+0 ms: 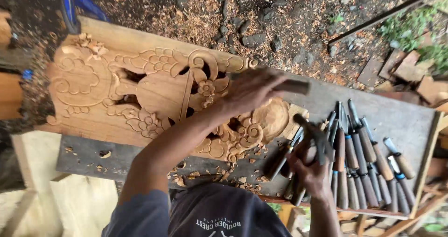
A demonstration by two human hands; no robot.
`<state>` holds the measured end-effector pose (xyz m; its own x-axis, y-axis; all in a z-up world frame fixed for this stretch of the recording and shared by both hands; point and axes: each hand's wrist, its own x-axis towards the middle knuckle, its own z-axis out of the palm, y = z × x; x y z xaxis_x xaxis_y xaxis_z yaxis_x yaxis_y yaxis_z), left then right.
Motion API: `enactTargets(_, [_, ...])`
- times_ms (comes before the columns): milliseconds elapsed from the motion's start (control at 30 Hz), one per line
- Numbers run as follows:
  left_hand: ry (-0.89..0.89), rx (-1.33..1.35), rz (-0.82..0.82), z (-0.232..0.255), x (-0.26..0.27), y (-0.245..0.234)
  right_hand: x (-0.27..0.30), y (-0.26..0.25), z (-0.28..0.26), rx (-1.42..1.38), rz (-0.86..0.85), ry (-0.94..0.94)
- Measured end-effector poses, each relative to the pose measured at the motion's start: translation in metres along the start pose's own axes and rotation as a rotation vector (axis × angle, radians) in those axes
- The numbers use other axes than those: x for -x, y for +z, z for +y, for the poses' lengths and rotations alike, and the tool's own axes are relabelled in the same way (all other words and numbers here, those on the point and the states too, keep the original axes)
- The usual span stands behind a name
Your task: Carving intricate floral and decorative designs into a large wooden piece using various chisels and a hammer.
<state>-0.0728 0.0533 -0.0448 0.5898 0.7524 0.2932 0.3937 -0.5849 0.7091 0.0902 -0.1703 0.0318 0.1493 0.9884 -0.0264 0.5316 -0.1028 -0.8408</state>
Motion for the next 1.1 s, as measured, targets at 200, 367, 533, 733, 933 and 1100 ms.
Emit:
enactTargets(200, [0.227, -0.105, 0.35, -0.04, -0.02, 0.049, -0.045, -0.05, 0.022, -0.135, 0.2, -0.08])
enactTargets(367, [0.129, 0.104, 0.586, -0.044, -0.018, 0.046, -0.1, -0.05, 0.018, -0.174, 0.346, -0.073])
enactTargets(533, [0.099, 0.128, 0.623, -0.046, -0.025, 0.042, -0.146, -0.006, 0.01, 0.433, 0.15, -0.247])
enactTargets(733, [0.099, 0.131, 0.653, -0.05, -0.013, 0.044, -0.139, 0.006, 0.02, 0.004, 0.274, 0.049])
enactTargets(933, [0.354, -0.08, 0.689, -0.008, 0.012, 0.034, -0.105, 0.0, 0.033, -0.189, 0.179, -0.002])
enactTargets(1100, [0.255, -0.146, 0.546, -0.016, 0.038, 0.012, -0.078, -0.013, 0.076, 0.053, 0.068, 0.33])
